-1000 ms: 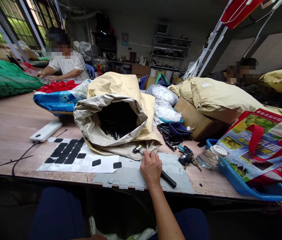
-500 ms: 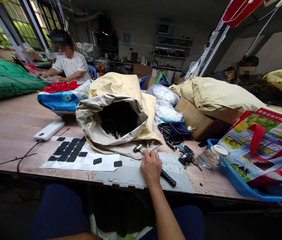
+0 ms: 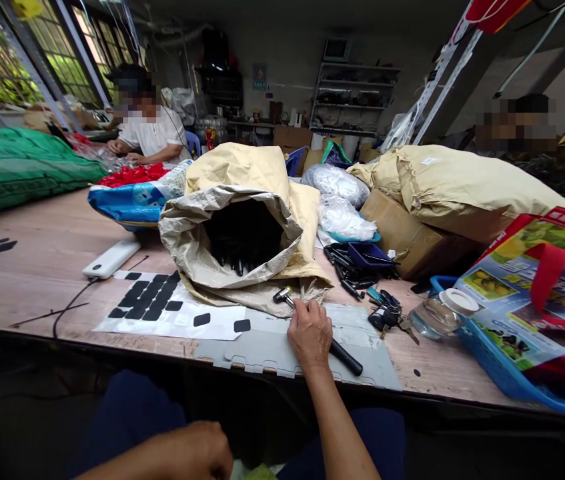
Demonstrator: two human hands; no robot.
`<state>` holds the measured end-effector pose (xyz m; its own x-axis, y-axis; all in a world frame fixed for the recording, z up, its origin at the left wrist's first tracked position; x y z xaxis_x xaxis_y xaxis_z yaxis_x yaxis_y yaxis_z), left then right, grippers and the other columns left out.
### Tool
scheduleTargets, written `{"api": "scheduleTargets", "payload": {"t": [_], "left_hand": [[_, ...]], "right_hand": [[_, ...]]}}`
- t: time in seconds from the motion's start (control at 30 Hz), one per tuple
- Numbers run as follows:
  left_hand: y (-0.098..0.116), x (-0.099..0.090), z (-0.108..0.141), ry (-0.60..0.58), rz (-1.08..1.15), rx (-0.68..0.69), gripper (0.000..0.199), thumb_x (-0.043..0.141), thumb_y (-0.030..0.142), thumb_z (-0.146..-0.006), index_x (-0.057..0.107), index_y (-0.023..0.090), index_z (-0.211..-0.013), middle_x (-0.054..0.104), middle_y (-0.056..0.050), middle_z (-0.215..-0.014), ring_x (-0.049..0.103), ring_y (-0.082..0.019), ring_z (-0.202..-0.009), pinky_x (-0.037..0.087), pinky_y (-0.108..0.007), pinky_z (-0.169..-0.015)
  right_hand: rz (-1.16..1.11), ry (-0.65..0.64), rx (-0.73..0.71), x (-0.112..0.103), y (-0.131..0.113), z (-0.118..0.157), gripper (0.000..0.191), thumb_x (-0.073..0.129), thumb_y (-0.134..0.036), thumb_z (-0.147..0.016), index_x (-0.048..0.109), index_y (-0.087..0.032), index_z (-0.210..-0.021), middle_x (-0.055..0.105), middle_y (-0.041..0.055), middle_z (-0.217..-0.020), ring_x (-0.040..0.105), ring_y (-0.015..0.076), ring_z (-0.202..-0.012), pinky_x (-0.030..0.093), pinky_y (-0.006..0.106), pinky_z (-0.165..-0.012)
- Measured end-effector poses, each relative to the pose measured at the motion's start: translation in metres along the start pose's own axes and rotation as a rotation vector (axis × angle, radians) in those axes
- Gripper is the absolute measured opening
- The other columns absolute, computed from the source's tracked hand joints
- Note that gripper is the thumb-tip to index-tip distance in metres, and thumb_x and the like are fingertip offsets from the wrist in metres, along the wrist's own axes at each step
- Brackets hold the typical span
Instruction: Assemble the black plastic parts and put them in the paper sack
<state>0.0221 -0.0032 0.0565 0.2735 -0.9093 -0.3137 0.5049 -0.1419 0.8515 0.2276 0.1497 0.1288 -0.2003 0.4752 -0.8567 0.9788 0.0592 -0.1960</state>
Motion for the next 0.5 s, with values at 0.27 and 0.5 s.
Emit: {"api": "scheduleTargets", "payload": {"t": [0.27,0.5], "left_hand": [[0.075,-0.264,0.007,0.984,-0.132,-0.191,0.033,0.065,0.046,-0.087,0.076,0.015,-0.092,0.076,-0.007,-0.082,0.068,-0.021,-0.08,0.049,-0.028,-0.073],[0.038,-0.306,-0.031,1.221,-0.383,-0.701,0.031,0.07,0.04,-0.078,0.078,0.016,-0.095,0.076,-0.019,-0.108,0.07,-0.035,-0.104,0.052,-0.036,-0.079]], "right_hand": [[-0.012,0.005,0.017,0.002,0.001,-0.002,0.028,0.06,-0.021,-0.092,0.07,-0.026,-0.118,0.063,0.0048,-0.098,0.05,0.0201,-0.092,0.029,0.031,-0.074],[-0.022,-0.007,0.024,0.0,0.001,-0.002,0.029,0.06,-0.021,-0.092,0.07,-0.026,-0.119,0.062,0.0036,-0.098,0.05,0.0194,-0.093,0.03,0.031,-0.075]]}}
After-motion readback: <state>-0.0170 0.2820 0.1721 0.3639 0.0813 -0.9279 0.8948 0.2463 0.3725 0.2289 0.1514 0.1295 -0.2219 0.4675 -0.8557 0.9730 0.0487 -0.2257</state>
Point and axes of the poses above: each hand's wrist, its own z-axis away from the middle knuckle, its own x-axis out of the palm, y = z × x, the point moved 5 cm from there along -z, towards the middle knuckle
